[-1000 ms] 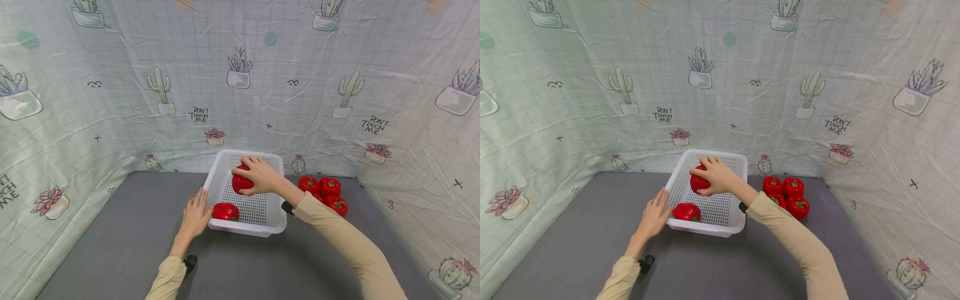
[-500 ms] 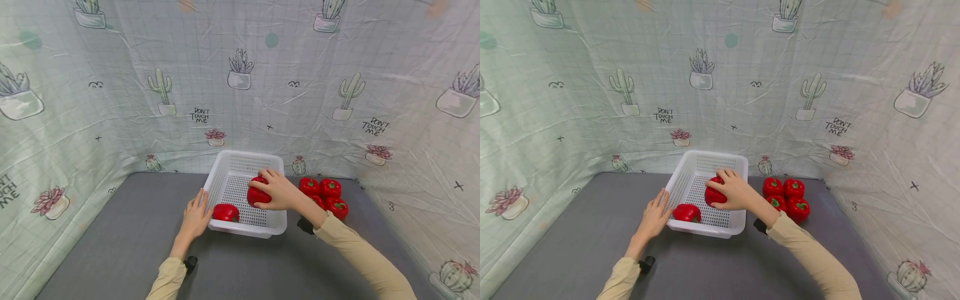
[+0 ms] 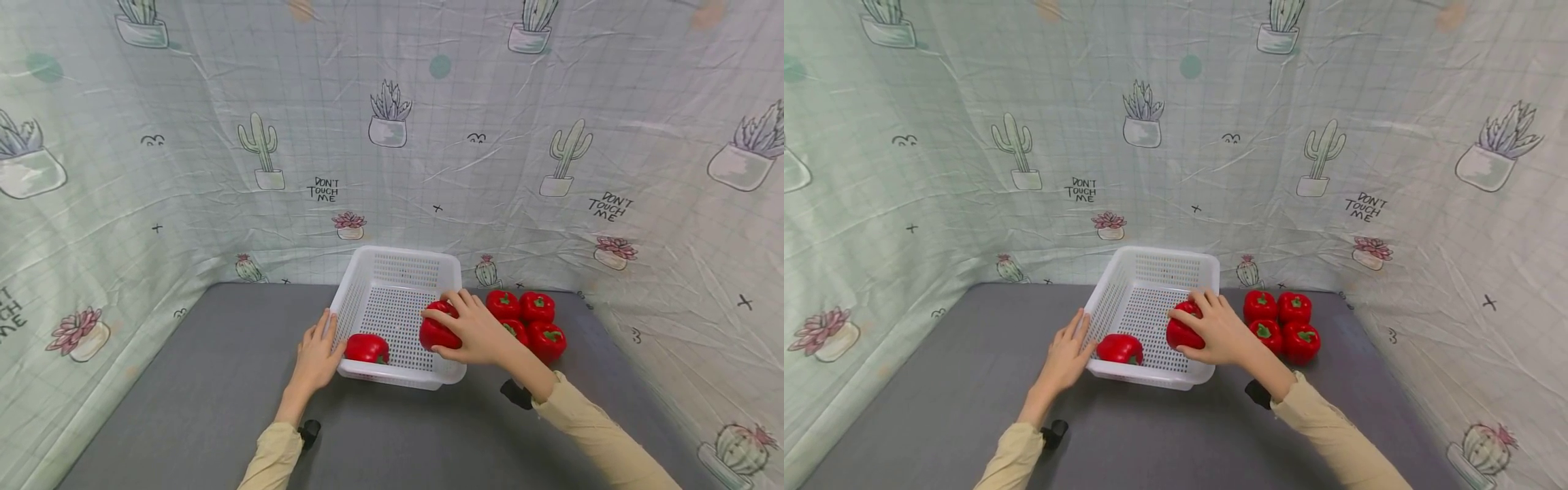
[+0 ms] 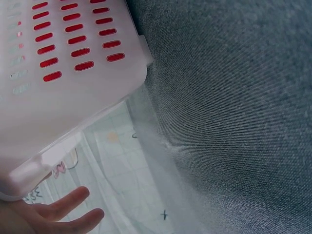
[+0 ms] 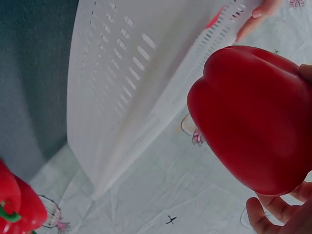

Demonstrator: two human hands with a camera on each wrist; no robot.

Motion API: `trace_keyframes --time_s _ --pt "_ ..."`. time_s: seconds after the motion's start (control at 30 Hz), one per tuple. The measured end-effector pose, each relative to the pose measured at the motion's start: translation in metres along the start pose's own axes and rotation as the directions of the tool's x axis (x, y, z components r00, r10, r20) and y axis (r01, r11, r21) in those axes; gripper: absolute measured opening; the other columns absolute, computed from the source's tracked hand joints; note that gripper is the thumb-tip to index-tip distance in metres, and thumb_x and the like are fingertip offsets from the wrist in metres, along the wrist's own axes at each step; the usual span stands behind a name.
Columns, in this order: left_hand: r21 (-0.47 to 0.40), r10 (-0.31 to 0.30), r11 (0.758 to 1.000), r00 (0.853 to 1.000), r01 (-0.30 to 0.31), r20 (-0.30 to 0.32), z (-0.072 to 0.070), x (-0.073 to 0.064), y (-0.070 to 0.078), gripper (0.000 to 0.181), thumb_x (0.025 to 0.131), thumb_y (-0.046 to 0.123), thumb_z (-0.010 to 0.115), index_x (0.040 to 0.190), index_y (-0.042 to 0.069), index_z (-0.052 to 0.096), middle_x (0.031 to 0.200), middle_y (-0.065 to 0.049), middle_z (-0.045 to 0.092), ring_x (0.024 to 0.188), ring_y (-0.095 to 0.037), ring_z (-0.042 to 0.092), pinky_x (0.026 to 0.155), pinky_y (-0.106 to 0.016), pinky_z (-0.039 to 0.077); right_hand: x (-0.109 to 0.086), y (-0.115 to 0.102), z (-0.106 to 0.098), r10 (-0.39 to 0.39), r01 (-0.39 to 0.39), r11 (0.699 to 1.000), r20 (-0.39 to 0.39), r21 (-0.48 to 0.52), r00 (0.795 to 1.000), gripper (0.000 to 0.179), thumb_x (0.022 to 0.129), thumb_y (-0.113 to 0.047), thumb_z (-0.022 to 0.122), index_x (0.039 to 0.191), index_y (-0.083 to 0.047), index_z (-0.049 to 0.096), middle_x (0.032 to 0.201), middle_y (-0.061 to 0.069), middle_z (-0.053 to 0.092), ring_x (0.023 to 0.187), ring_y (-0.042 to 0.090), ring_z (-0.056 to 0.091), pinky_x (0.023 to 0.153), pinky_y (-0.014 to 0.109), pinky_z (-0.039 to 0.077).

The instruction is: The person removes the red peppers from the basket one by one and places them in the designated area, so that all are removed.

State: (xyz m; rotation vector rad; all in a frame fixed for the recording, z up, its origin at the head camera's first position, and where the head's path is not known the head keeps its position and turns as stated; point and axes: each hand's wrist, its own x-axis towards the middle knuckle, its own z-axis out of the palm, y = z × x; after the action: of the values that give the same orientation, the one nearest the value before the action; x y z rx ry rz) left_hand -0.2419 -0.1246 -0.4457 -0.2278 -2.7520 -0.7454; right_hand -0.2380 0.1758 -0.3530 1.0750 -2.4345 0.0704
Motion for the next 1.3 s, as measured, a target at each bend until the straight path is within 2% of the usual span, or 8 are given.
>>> trace_keyframes --time_s 0.3,0.53,0.77,1.03,1.3 --pt "-0.003 0.0 1.0 1.0 0.0 0.007 0.0 -0.002 0.001 0.057 0.089 0.029 0.046 0.137 0.002 0.032 0.147 -0.014 0.022 0.122 -0.045 0.031 0.09 -0.063 0.029 -0.023 -0.001 0.001 0.046 -0.047 0.999 -0.051 -0.01 0.998 0.062 0.062 -0.043 0.074 0.118 -0.025 0.053 0.113 0.009 0.049 0.098 0.023 0.043 0.076 0.037 0.046" --pt "-0.004 0.008 1.0 1.0 -0.008 0.009 0.0 -0.001 0.001 0.058 0.088 0.029 0.045 0.137 0.002 0.032 0.147 -0.015 0.022 0.122 -0.046 0.031 0.09 -0.063 0.03 -0.039 0.004 -0.002 0.068 -0.069 0.998 -0.137 -0.001 0.988 0.065 0.058 -0.038 0.077 0.117 -0.024 0.055 0.113 0.011 0.05 0.095 0.024 0.044 0.075 0.038 0.044" --pt "0.01 0.015 1.0 1.0 -0.015 -0.011 -0.001 0.0 0.0 0.058 0.087 0.028 0.046 0.137 0.001 0.032 0.146 -0.016 0.023 0.12 -0.045 0.032 0.09 -0.063 0.03 -0.051 0.009 -0.003 0.106 -0.105 0.994 -0.14 0.017 0.984 0.066 0.058 -0.037 0.078 0.117 -0.024 0.054 0.115 0.01 0.048 0.1 0.024 0.042 0.079 0.042 0.046" --pt "0.009 0.012 1.0 1.0 -0.012 -0.007 -0.001 0.0 0.001 0.058 0.088 0.028 0.047 0.137 0.001 0.031 0.147 -0.016 0.022 0.121 -0.045 0.032 0.09 -0.063 0.031 -0.071 0.02 0.0 0.173 -0.171 0.985 -0.167 0.028 0.971 0.069 0.051 -0.033 0.082 0.114 -0.023 0.055 0.113 0.011 0.048 0.1 0.025 0.041 0.074 0.044 0.049" --pt "0.006 0.009 1.0 1.0 -0.009 -0.006 0.001 0.0 0.001 0.058 0.087 0.028 0.046 0.137 0.002 0.031 0.146 -0.016 0.023 0.12 -0.045 0.033 0.089 -0.062 0.031 -0.092 0.031 0.01 0.172 -0.173 0.985 -0.213 0.014 0.962 0.062 0.05 -0.027 0.08 0.107 -0.02 0.059 0.108 0.014 0.05 0.092 0.027 0.043 0.069 0.042 0.043"
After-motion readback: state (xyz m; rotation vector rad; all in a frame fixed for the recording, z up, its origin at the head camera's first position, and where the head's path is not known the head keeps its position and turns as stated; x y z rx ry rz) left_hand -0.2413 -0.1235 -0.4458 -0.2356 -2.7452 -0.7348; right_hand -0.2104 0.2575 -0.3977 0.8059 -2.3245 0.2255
